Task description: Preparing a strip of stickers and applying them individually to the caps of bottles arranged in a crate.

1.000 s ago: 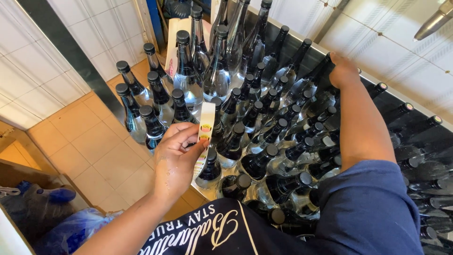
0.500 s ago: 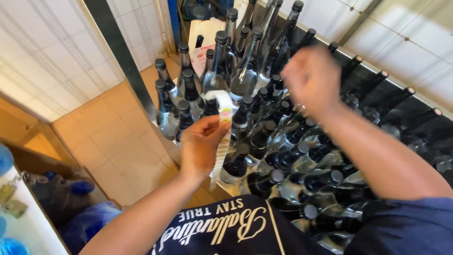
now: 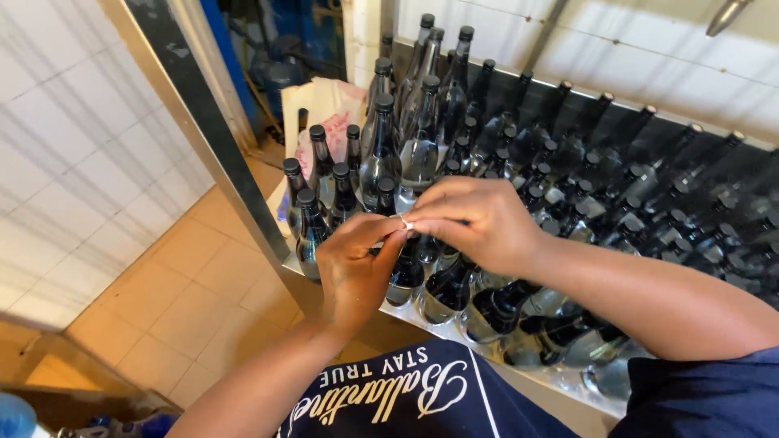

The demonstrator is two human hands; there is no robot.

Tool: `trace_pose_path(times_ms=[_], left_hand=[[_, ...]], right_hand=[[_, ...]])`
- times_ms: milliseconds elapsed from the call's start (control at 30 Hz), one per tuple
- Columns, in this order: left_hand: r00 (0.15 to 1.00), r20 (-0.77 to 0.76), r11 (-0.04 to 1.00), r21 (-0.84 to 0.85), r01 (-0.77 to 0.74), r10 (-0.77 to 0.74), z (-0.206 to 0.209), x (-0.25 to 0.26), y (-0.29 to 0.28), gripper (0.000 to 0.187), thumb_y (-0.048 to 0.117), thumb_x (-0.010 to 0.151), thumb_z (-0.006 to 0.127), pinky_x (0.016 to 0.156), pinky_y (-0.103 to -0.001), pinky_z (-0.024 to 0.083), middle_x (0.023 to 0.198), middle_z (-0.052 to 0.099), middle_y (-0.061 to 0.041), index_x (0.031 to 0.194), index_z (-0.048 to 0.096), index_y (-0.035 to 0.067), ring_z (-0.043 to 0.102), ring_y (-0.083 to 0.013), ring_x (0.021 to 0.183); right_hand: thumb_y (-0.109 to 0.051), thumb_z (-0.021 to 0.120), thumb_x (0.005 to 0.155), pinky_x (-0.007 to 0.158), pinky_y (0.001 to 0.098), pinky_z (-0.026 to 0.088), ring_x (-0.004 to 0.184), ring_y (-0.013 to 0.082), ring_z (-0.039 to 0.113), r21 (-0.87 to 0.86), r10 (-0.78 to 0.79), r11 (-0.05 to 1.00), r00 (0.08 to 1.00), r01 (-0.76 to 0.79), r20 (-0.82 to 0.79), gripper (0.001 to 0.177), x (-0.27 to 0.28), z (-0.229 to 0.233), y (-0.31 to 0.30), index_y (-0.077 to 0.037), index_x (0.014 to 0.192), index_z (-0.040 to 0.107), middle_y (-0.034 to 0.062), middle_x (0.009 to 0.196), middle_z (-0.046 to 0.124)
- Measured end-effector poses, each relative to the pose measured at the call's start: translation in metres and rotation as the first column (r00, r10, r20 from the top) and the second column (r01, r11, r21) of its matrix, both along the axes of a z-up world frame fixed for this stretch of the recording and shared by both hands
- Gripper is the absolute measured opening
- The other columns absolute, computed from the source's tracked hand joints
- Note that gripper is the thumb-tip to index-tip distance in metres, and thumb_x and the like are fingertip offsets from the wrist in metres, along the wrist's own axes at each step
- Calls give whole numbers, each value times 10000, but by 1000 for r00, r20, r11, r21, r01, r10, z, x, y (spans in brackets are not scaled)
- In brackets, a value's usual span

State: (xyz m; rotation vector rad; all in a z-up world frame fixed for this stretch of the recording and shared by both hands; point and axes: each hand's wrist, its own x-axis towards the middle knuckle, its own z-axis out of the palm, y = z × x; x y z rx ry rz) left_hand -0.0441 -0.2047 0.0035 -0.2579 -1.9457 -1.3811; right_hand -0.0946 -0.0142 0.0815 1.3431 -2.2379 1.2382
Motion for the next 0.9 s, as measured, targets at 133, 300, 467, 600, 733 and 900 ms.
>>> trace_pose_path(times_ms=[133,300,467,600,733,900], left_hand=[[998,-30,997,-46,54,-55,-10,-14,-3,104,125,958,894,725,-340,678,927,845,-19,1043,905,183,820,-211,810],[941,259,972,149,183,-217,-25,-40,0,89,94,911,917,687,-333,661,909,856,-79,993,902,126,835,-218,771],[816,455,871,478,116,-358,-27,-65,2,113,42,879,931,704,-338,659,916,839,-112,990,908,39,765,-158,791],[737,540,806,592,10,-406,-24,-74,9,176,26,876,924,686,-327,666,902,831,-133,1049,927,-2,721,-163,754],[636,625,792,609,-34,-453,-32,-89,6,190,65,960,831,660,-332,637,879,891,-184,1111,903,-24,841,-242,767],[660,620,786,614,-72,-424,-36,-91,8,226,70,938,842,583,-348,633,895,902,-201,1135,909,-17,828,-239,768]], right_hand=[[-146,851,1007,760,392,674,891,238,834,9,-48,999,989,47,140,54,-27,-9,12,-147,1037,895,60,1019,857],[-70,723,1041,455,295,543,415,214,643,155,-412,909,779,387,473,139,-92,12,40,-96,1008,856,140,540,664],[-80,732,1056,732,366,697,799,274,816,-17,-374,857,643,515,668,157,-302,-61,158,5,1175,788,243,984,796],[-211,897,1053,787,388,714,923,299,824,128,-710,673,588,729,387,234,-440,-137,235,-172,1276,838,200,1130,809],[-102,712,1094,1125,455,473,1391,423,618,301,-749,631,663,715,-7,468,-477,-158,267,-162,1558,699,192,1523,677],[17,463,1138,585,430,349,613,272,419,478,-824,553,533,682,192,667,-460,-149,257,-309,1714,551,164,843,621]])
